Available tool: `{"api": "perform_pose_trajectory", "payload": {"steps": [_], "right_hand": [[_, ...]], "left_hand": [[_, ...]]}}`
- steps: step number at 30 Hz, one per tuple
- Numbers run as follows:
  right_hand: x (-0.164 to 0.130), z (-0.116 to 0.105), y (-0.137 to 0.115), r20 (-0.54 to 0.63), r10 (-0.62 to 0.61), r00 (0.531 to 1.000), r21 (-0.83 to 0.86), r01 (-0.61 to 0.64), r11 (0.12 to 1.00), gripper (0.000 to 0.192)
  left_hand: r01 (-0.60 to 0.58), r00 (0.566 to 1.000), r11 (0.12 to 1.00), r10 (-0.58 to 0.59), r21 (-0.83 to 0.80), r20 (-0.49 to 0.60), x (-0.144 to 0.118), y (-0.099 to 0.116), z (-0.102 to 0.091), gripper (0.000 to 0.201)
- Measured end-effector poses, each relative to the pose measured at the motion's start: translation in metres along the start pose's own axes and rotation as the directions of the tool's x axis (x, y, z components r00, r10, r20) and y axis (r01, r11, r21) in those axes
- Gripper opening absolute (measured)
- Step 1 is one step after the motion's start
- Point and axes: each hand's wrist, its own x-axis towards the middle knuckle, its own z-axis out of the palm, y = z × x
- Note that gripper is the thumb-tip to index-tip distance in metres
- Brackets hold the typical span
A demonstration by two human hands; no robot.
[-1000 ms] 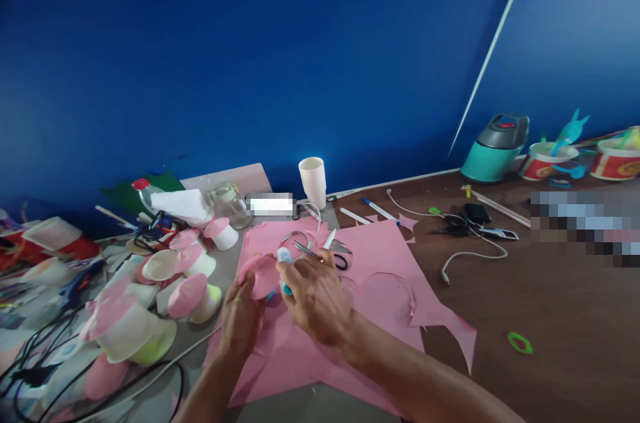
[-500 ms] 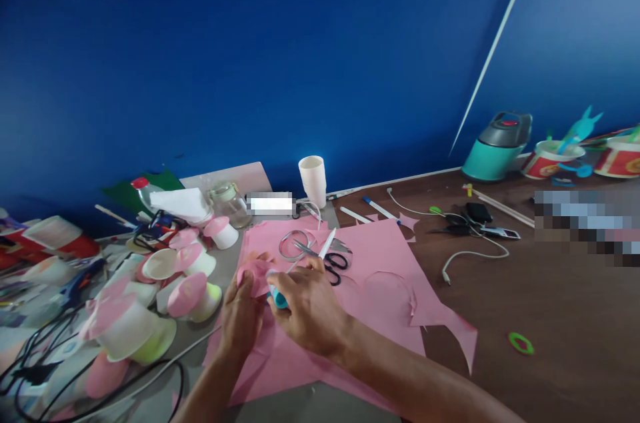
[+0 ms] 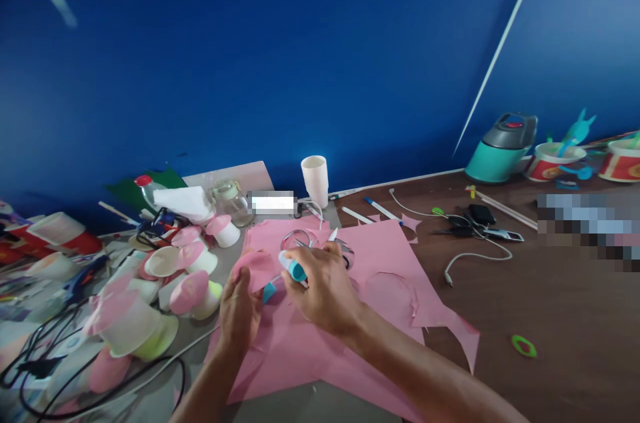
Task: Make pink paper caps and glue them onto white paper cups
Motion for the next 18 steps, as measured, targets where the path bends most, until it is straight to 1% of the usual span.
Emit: {"api": "perform_pose_trajectory", "payload": {"steps": [2,4,7,11,13,15,18], "right_hand": [[0.000,0.000,-0.006,0.036,0.003,0.999,0.061,-0.005,0.998,0.013],[-0.002,0.002,-0.013,0.098,0.011,0.995,0.105,-0.021,0.994,0.012],[-0.006,0.007,-0.017,0.167,0.032,0.985,0.144,-0.056,0.988,0.012],[-0.008,0.009,-0.016,0.180,0.023,0.983,0.108,-0.043,0.993,0.012],[-0.007,0.007,-0.015,0.191,0.010,0.982,0.093,-0.028,0.995,0.012],[-0.005,0.004,-0.015,0.189,0.017,0.982,0.063,-0.029,0.998,0.010],[-0.003,0.001,-0.014,0.155,0.043,0.987,0.001,-0.044,0.999,0.006]], "left_hand": [[-0.001,1.000,1.000,0.001,0.011,-0.031,-0.001,0.000,0.001,0.048],[-0.007,1.000,1.000,0.007,0.028,-0.017,-0.003,0.000,0.003,0.044],[-0.013,0.998,0.999,0.011,0.033,0.057,-0.007,0.002,0.006,0.043],[-0.021,0.984,0.999,0.027,-0.041,0.173,-0.010,0.007,0.011,0.044],[-0.019,0.979,0.996,0.036,-0.082,0.200,-0.010,0.007,0.012,0.045],[-0.013,0.984,0.997,0.026,-0.077,0.179,-0.010,0.006,0.011,0.047],[0.020,0.997,1.000,-0.018,-0.024,0.081,-0.006,0.001,0.007,0.050]]}}
